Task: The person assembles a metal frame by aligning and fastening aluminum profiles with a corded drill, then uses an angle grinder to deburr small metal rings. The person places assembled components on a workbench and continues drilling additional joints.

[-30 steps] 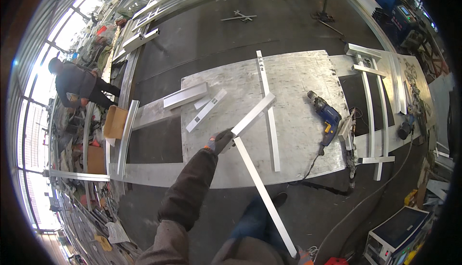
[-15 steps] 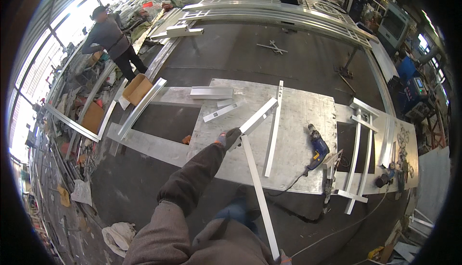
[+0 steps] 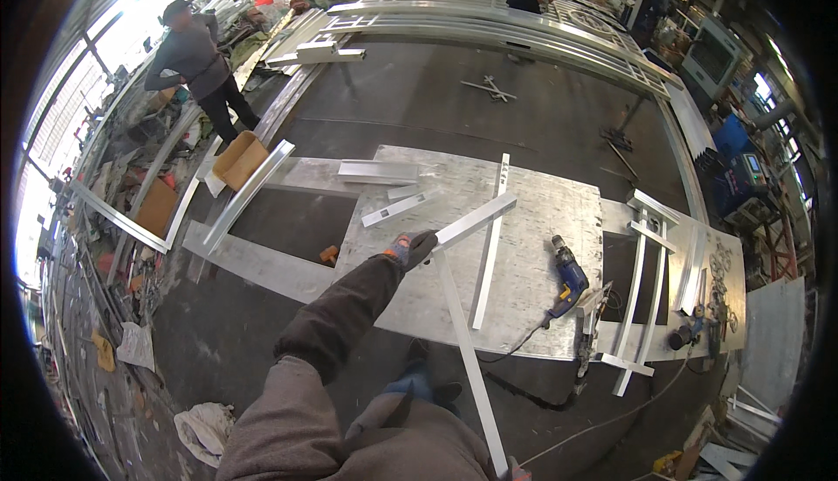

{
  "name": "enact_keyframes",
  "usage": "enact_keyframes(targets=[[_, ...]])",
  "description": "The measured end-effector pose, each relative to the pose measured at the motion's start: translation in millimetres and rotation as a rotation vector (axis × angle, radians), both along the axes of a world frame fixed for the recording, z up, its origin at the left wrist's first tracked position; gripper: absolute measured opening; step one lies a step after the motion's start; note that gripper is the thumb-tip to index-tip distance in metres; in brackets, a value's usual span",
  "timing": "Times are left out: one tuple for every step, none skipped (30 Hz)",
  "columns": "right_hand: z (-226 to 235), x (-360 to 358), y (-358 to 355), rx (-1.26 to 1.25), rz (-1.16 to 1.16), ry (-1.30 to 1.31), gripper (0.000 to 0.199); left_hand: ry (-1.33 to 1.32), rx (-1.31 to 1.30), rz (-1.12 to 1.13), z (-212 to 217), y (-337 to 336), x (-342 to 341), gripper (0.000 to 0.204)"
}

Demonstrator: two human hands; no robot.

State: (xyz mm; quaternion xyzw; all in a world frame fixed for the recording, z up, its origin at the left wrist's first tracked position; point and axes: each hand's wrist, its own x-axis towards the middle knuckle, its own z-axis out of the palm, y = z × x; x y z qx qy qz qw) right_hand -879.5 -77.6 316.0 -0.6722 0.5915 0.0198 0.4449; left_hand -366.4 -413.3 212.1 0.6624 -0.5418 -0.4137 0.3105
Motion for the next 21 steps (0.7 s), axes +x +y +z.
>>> enact_keyframes(targets=[[0.1,-0.5,-2.4,0.032,-0.043,-0.038,0.063,-0.025,-0.002,-0.014,2.7,-2.5,0.8,0.046],[-0.1,-1.2,-5.4,0.065,-0.087,-0.074,0.064,-0.034,-0.008,-0.038,5.6,-3.7,1.5,0.045],[-0.9,-0.6,-8.2,-0.066,-0.057,-0.095,0.069,-0.042,0.003,-0.055,8.6,-5.1,1.9,0.045],[-1.0,0.1,-11.5,0.067,-0.099,-0.029,0.069,-0.065,-0.03,-0.048,11.8,-6.6,2.6,0.044],[-1.0,1.9,-15.5,0.197,-0.142,0.035,0.07,-0.089,-0.048,-0.036,14.7,-7.6,3.7,0.044],[0.6,4.6,-18.9,0.184,-0.129,0.062,0.069,-0.093,-0.037,-0.022,17.5,-10.0,5.3,0.043],[2.9,8.3,-22.9,0.172,-0.116,0.089,0.069,-0.123,-0.074,-0.039,19.9,-12.1,7.5,0.043],[7.1,12.3,-26.9,0.16,-0.103,0.116,0.068,-0.133,-0.079,-0.055,21.9,-14.6,10.1,0.043],[11.7,17.1,-31.5,0.142,-0.087,0.072,0.067,-0.123,-0.068,-0.064,23.5,-17.7,13.1,0.042],[18.2,20.9,-36.5,0.125,-0.069,0.029,0.066,-0.138,-0.047,-0.097,24.5,-20.2,16.1,0.042],[25.5,25.0,-40.8,0.113,-0.051,-0.014,0.065,-0.132,-0.002,-0.123,25.3,-23.0,19.4,0.043],[31.8,28.8,-47.5,0.162,-0.083,-0.055,0.064,-0.112,0.04,-0.144,25.8,-25.4,22.4,0.043],[37.9,32.4,-53.7,0.21,-0.115,-0.096,0.063,-0.098,0.035,-0.155,25.9,-27.6,25.2,0.043],[43.4,37.8,-57.5,0.257,-0.146,-0.137,0.062,-0.07,0.027,-0.159,25.7,-29.7,27.9,0.043],[47.8,43.3,-60.8,0.274,-0.137,-0.066,0.061,-0.045,0.049,-0.165,25.2,-31.1,30.2,0.043],[51.4,50.0,-62.2,0.289,-0.125,0.006,0.059,-0.028,0.057,-0.139,24.2,-32.8,32.4,0.043],[54.0,56.5,-63.1,0.303,-0.112,0.079,0.057,-0.012,0.095,-0.116,22.5,-33.8,34.3,0.044],[55.8,64.2,-62.3,0.321,-0.242,0.062,0.053,0.008,0.127,-0.088,20.0,-34.7,36.0,0.044],[56.4,72.6,-60.8,0.338,-0.372,0.045,0.05,0.053,0.126,-0.073,16.8,-35.6,37.8,0.043],[57.8,77.6,-60.9,0.316,-0.244,0.096,0.05,0.1,0.121,-0.055,12.6,-35.5,39.1,0.043],[58.6,82.2,-61.1,0.294,-0.116,0.145,0.049,0.146,0.117,-0.037,8.1,-36.4,40.6,0.043]])
